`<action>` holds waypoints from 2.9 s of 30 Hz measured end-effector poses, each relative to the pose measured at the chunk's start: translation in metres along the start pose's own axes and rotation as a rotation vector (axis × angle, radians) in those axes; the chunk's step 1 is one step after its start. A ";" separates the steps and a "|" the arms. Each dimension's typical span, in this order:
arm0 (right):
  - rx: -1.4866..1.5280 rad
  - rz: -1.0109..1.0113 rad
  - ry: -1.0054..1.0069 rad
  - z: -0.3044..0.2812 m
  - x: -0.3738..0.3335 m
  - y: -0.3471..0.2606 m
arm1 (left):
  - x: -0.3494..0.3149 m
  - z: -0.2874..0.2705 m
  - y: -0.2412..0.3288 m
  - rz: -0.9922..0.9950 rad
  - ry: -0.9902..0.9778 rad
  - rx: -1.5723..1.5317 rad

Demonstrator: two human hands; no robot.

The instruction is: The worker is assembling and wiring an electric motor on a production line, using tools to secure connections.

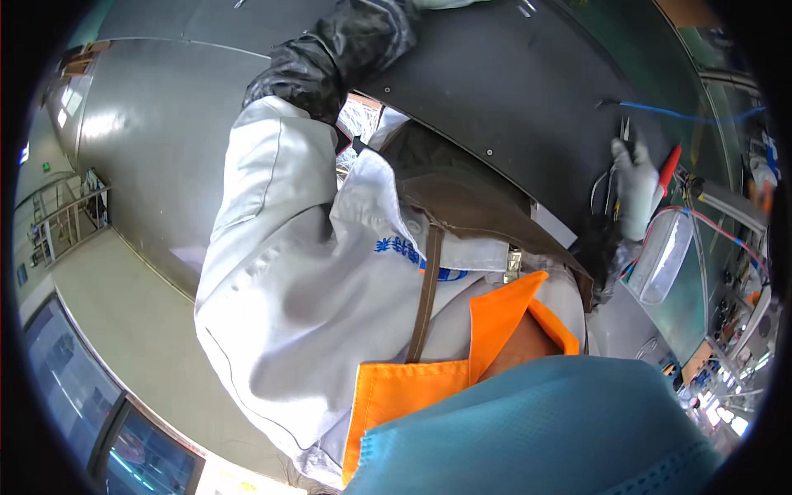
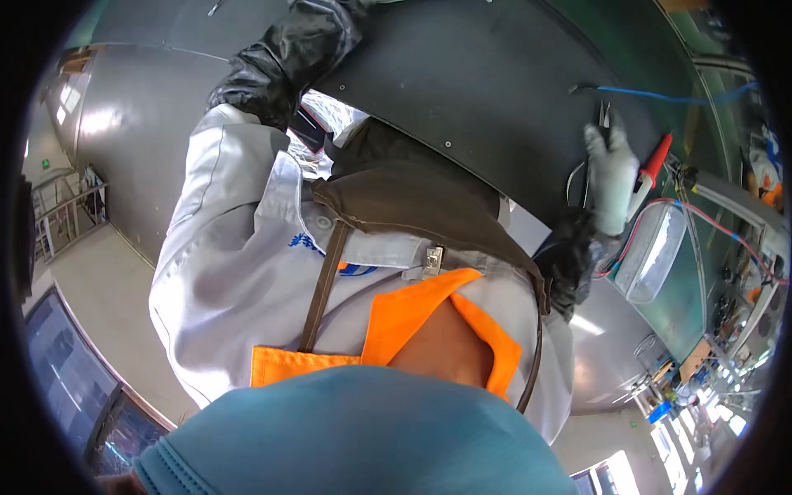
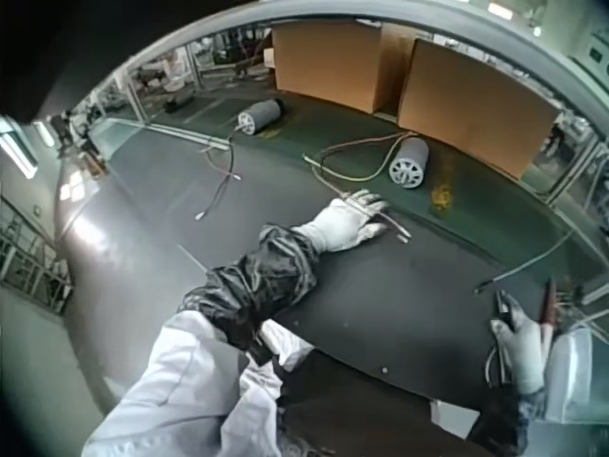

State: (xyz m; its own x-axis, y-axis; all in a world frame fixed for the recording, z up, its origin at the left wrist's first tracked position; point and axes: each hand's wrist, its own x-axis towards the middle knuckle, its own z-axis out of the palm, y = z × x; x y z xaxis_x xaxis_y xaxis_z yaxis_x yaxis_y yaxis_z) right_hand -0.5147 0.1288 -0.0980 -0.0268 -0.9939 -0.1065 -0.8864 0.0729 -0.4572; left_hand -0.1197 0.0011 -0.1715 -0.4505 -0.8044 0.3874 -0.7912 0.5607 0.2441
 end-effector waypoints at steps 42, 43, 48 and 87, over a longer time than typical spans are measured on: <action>1.126 -0.064 0.302 0.055 0.122 0.123 | -0.033 0.002 -0.038 -0.785 -0.106 0.553; 0.997 -0.057 0.306 0.047 0.120 0.109 | -0.032 -0.007 -0.045 -0.782 -0.173 0.588; 1.006 -0.055 0.289 0.051 0.127 0.118 | 0.060 0.045 0.064 -0.244 0.001 -0.252; 0.731 0.016 0.552 0.078 0.151 0.137 | 0.150 0.183 0.280 0.266 0.128 -0.709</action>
State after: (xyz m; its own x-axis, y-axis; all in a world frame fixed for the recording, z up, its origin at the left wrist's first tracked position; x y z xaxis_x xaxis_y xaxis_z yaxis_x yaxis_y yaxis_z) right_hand -0.6037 -0.0048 -0.2454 -0.4201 -0.8769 0.2336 -0.3757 -0.0663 -0.9244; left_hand -0.4842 0.0011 -0.2074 -0.5032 -0.6197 0.6024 -0.1884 0.7589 0.6233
